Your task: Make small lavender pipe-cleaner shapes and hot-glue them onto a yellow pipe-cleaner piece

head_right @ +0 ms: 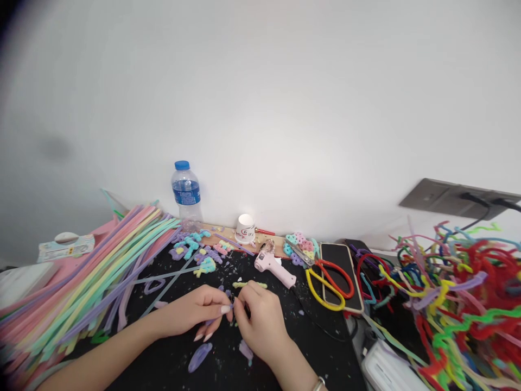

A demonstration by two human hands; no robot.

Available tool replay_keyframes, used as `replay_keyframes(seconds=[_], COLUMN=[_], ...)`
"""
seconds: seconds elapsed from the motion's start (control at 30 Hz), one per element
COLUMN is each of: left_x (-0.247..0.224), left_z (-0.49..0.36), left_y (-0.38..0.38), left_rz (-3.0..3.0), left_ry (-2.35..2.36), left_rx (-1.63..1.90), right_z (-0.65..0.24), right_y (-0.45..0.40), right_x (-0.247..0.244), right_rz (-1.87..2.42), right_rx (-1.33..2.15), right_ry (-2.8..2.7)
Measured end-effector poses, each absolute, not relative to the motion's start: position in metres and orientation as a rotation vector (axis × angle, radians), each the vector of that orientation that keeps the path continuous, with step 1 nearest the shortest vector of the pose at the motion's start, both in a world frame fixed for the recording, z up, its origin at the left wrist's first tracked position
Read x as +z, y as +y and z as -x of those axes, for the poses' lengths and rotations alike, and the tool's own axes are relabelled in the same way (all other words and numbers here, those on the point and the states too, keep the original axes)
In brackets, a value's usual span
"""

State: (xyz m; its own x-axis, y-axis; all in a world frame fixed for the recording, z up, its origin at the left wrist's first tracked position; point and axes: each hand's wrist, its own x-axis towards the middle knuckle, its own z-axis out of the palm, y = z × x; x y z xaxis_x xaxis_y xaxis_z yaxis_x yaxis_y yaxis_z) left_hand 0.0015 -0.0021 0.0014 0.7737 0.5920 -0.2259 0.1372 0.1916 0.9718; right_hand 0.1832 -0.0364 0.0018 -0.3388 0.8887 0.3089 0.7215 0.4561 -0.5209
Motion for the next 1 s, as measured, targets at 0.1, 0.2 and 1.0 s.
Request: replay_keyframes(seconds=[0.1,0.2,1.0], left_x=[0.001,0.001,-0.005], left_z=[-0.002,-0.002,-0.001], left_y=[-0.002,-0.002,0.0], left_rz=[-1.366,-1.353,-1.297], left_ry=[0.656,0.658,0.691], left_rx=[0.36,0.362,0.428], right_z=[-0.184,-0.184,-0.195], right_y=[-0.037,-0.037,-0.023], right_x=[0.002,0.003,-0.012], right_rz=[1.333,1.332,1.396], right_rx=[0.344,0.369,0.714], right_ry=[-2.182,-2.163,-1.694])
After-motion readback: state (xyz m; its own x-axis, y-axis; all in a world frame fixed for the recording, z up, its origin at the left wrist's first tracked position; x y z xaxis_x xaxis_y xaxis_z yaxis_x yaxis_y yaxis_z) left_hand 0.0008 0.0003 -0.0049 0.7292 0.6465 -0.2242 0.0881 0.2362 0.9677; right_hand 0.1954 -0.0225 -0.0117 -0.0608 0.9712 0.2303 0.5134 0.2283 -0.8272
